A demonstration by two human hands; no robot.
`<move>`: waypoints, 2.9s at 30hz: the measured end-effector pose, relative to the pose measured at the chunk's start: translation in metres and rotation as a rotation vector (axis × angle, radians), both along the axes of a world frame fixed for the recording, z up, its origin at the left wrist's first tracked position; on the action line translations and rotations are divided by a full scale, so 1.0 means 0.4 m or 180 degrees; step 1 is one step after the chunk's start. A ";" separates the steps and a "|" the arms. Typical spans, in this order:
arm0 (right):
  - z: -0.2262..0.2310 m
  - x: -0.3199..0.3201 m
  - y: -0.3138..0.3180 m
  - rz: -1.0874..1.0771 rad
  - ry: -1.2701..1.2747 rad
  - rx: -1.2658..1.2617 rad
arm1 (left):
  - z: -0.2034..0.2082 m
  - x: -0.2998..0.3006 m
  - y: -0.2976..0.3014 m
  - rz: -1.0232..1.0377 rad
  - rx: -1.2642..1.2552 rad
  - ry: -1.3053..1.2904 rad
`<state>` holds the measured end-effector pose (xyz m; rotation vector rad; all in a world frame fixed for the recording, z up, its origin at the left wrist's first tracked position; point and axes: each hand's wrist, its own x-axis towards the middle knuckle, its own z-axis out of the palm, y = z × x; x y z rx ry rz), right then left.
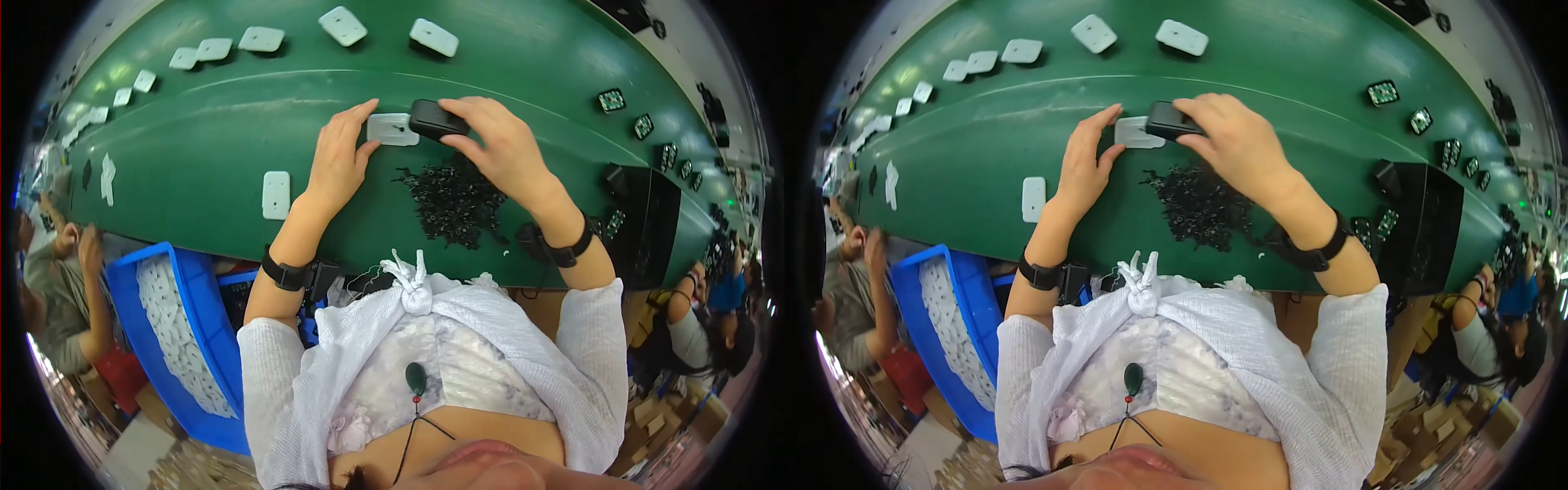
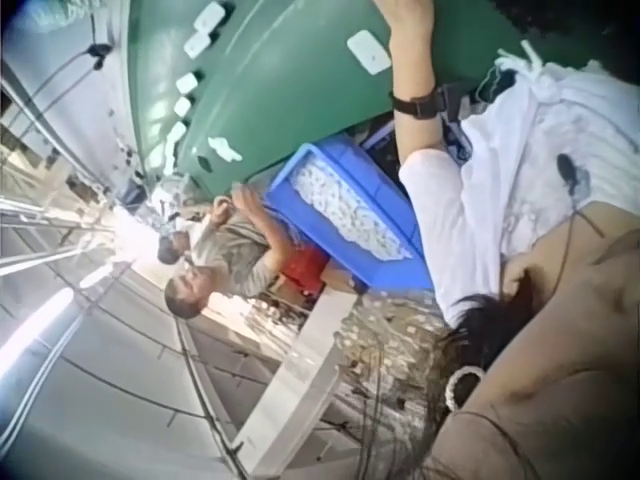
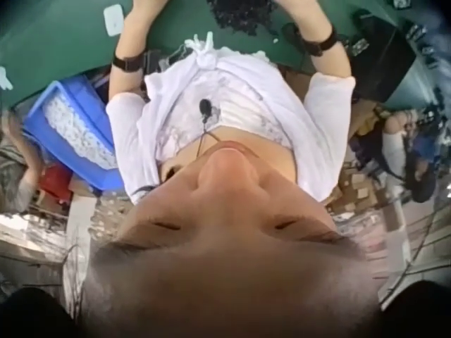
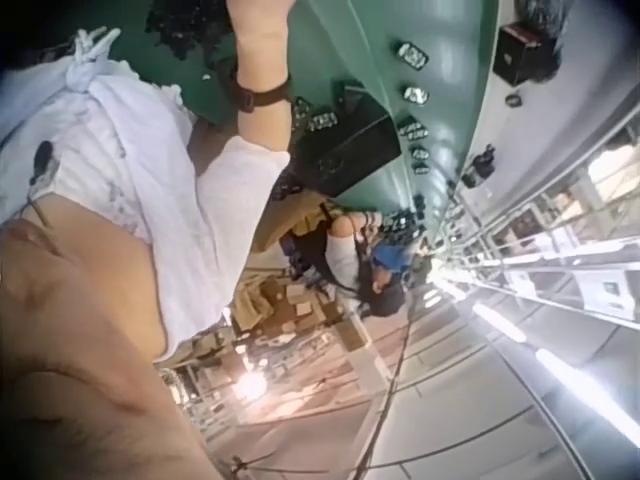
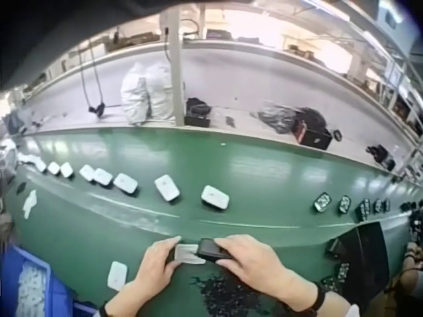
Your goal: The person picks up a white plastic cover, inserts a small black component into it by hand, and presses the cover onto a black electronic housing. The assembled unit is then placed onto the green conveyor belt.
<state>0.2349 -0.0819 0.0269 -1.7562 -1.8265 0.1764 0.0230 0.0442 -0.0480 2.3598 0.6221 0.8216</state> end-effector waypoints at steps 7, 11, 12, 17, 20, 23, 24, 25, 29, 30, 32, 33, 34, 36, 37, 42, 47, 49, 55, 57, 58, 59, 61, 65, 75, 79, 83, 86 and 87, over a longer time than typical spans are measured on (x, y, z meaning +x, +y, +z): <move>-0.037 -0.096 0.110 0.0582 -0.0745 -0.0151 | 0.015 -0.041 -0.006 -0.0010 -0.0423 -0.0352; -0.060 -0.102 0.117 0.0602 -0.0860 -0.0265 | -0.012 -0.051 0.002 -0.0057 -0.0117 -0.0143; -0.064 -0.103 0.117 0.0558 -0.0824 -0.0264 | -0.015 -0.051 0.001 -0.0059 0.0012 -0.0006; -0.085 -0.116 0.106 0.0463 -0.0845 -0.0131 | -0.011 -0.050 -0.012 -0.0011 0.0211 0.0295; -0.106 -0.117 0.098 0.0378 -0.0950 0.0145 | -0.007 -0.051 -0.027 0.0073 0.0451 0.0384; -0.109 -0.107 0.099 0.0412 -0.1001 0.0314 | 0.004 -0.047 -0.029 0.0134 0.0694 0.0545; -0.107 -0.105 0.099 0.0449 -0.0952 0.0266 | 0.005 -0.048 -0.028 0.0116 0.0797 0.0624; -0.107 -0.106 0.099 0.0443 -0.0958 0.0274 | 0.006 -0.049 -0.027 0.0100 0.0906 0.0699; -0.110 -0.119 0.098 0.0230 -0.0892 0.0159 | 0.014 -0.044 -0.023 0.0102 0.1053 0.0706; -0.109 -0.122 0.094 0.0186 -0.0785 0.0097 | 0.004 -0.045 -0.023 0.0088 0.1176 0.0734; -0.102 -0.109 0.102 0.0237 -0.0546 0.0044 | -0.004 -0.038 -0.024 0.0078 0.1339 0.0743; -0.099 -0.101 0.107 0.0281 -0.0290 -0.0036 | -0.001 -0.031 -0.027 0.0127 0.1326 0.0642; -0.096 -0.092 0.111 0.0259 -0.0307 0.0005 | 0.001 -0.023 -0.030 0.0175 0.1315 0.0541; -0.087 -0.066 0.130 0.0418 -0.0243 -0.0200 | -0.005 0.003 -0.026 0.0236 0.1449 0.0523; -0.076 -0.049 0.146 0.0486 0.0036 -0.0544 | -0.007 0.014 -0.020 0.0310 0.1534 0.0523; -0.088 -0.036 0.154 0.0314 0.1157 -0.1100 | -0.025 0.022 0.013 0.0224 0.1344 0.0208; -0.104 -0.070 0.126 0.0458 0.0704 -0.0023 | -0.005 0.021 0.042 0.0127 0.1287 0.0009; -0.105 -0.067 0.144 0.0404 0.0943 0.0115 | 0.002 0.033 0.061 0.0062 0.0528 -0.0225; -0.055 -0.081 0.122 0.0523 0.2140 -0.0044 | 0.100 0.019 0.000 0.0064 -0.0763 -0.0853; -0.027 -0.099 0.107 0.0532 0.2310 -0.0101 | 0.126 0.008 -0.010 0.0059 -0.0760 -0.0990; -0.017 -0.108 0.100 0.0523 0.2480 -0.0157 | 0.137 0.003 -0.014 0.0078 -0.0699 -0.0971; -0.013 -0.114 0.093 0.0534 0.2480 -0.0163 | 0.147 -0.002 -0.017 0.0097 -0.0640 -0.0952; -0.005 -0.123 0.083 0.0608 0.2179 0.0122 | 0.174 -0.010 -0.028 0.0072 -0.0681 -0.0989; 0.017 -0.135 0.077 0.0696 0.1965 0.0325 | 0.194 -0.027 -0.042 0.0054 -0.0775 -0.1031; 0.013 -0.178 0.064 0.0419 0.2053 0.0562 | 0.219 -0.038 -0.070 0.0246 -0.0435 -0.0978; 0.018 -0.190 0.063 0.0354 0.1891 0.0666 | 0.222 -0.045 -0.066 0.0230 -0.0352 -0.1011; 0.029 -0.166 0.059 0.0642 0.2218 0.0478 | 0.228 -0.058 -0.062 0.0153 -0.0626 -0.0889; 0.045 -0.143 0.059 0.0616 0.2388 -0.0092 | 0.238 -0.064 -0.057 0.0164 -0.1079 -0.0689; 0.052 -0.139 0.060 0.0601 0.2581 -0.0289 | 0.237 -0.062 -0.055 0.0161 -0.1083 -0.0690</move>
